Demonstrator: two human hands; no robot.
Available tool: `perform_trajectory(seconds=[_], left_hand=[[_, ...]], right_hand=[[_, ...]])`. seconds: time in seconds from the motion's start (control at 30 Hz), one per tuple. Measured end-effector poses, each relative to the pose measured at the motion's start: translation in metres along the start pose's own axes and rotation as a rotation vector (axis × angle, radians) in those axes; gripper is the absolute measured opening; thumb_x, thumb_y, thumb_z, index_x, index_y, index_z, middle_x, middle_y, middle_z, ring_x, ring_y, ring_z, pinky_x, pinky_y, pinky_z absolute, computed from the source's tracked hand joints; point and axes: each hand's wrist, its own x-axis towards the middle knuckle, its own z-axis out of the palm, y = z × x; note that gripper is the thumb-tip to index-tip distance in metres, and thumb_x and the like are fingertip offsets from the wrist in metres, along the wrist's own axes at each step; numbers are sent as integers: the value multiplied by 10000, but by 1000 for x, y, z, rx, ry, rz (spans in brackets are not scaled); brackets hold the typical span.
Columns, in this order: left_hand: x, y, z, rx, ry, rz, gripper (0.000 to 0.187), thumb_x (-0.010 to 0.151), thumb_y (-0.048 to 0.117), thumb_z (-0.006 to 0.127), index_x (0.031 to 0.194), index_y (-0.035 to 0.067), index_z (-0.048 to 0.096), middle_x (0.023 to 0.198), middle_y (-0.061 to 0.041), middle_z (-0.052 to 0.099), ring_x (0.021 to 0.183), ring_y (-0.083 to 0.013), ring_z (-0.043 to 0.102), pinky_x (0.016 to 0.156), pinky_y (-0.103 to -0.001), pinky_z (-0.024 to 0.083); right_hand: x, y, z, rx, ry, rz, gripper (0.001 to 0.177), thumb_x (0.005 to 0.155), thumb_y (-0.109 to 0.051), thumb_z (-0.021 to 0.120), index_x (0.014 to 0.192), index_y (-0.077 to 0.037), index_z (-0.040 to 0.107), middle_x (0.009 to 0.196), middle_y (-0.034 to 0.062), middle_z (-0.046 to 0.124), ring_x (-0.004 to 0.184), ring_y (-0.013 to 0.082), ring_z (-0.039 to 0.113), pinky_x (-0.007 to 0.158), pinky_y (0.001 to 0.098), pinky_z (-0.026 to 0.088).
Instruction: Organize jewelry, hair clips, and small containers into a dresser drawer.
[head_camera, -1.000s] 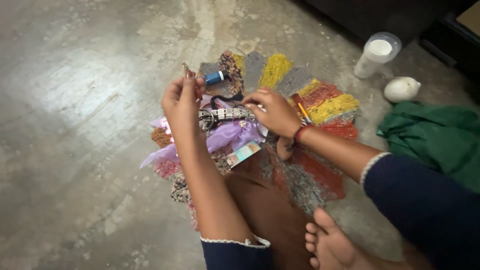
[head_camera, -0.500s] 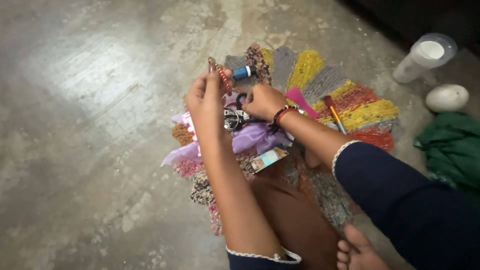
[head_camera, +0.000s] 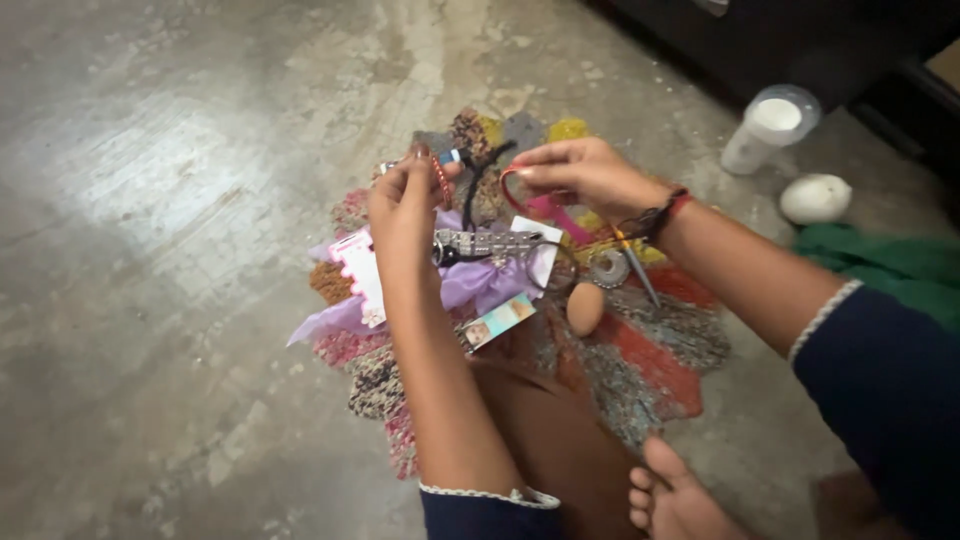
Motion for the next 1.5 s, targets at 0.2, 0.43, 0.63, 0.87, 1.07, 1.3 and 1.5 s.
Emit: perform_trajectory(seconds=[0.2, 0.43, 0.63, 0.87, 1.07, 1.3, 1.5], left_hand=[[-13, -11, 33, -5, -162, -116, 303, 1008, 285, 609, 1019, -2, 703, 947, -119, 788, 746, -124, 655, 706, -280, 517], [-52, -34, 100, 135, -345, -416, 455, 991, 454, 575, 1121, 41, 715, 1107, -119, 797, 951, -216, 719, 772, -369, 480], [-83, -63, 138, -134, -595, -661, 638, 1048, 527, 403, 1347, -1, 600, 1334, -172, 694, 1215, -288, 642, 1008, -436, 453], [-132, -73, 170, -162, -638, -728, 613, 1045, 510, 380, 1373, 32, 579, 1264, -119, 712, 1172, -262, 640, 1042, -468, 472], [-164, -92, 190, -296, -635, -767, 546, 1064, 536, 438, 1370, 102, 564, 1224, -36, 677, 1073, -207, 619, 1014, -482, 459], [-193, -58, 213, -302, -636, -798, 627, 1027, 596, 399, 1376, 85, 503, 1331, -65, 692, 1151, -224, 652, 1039, -479, 474], [-194, -55, 217, -339, -855, -792, 726, 1051, 598, 345, 1440, 1, 483, 1388, -168, 642, 1256, -313, 617, 1034, -484, 508]], right_hand=[[-60, -12, -51, 274, 90, 78, 392, 942, -126, 638, 1330, -75, 646, 1215, 47, 732, 1098, 123, 712, 911, 297, 586], [-124, 26, -70, 217, 109, -64, 395, 921, -72, 681, 1310, -18, 640, 1228, 96, 733, 1125, 175, 709, 997, 315, 585], [-174, 53, -86, 51, 255, -150, 410, 899, -58, 707, 1304, -13, 659, 1203, 61, 746, 1094, 145, 717, 958, 306, 585], [-221, 77, -98, -5, 350, -311, 406, 912, -59, 717, 1311, -11, 660, 1144, 76, 746, 1033, 126, 709, 936, 287, 587], [-252, 87, -108, -142, 418, -374, 387, 921, -81, 736, 1305, -62, 692, 1157, 36, 750, 1006, 107, 703, 880, 275, 579], [-285, 92, -128, -453, 523, -420, 670, 813, -206, 875, 1430, -161, 618, 1496, 56, 498, 1270, 180, 566, 1010, 362, 529], [-295, 86, -132, -308, 247, -397, 1240, 660, -121, 929, 1604, -167, 127, 1644, 102, 238, 1426, 238, 410, 1140, 423, 404]])
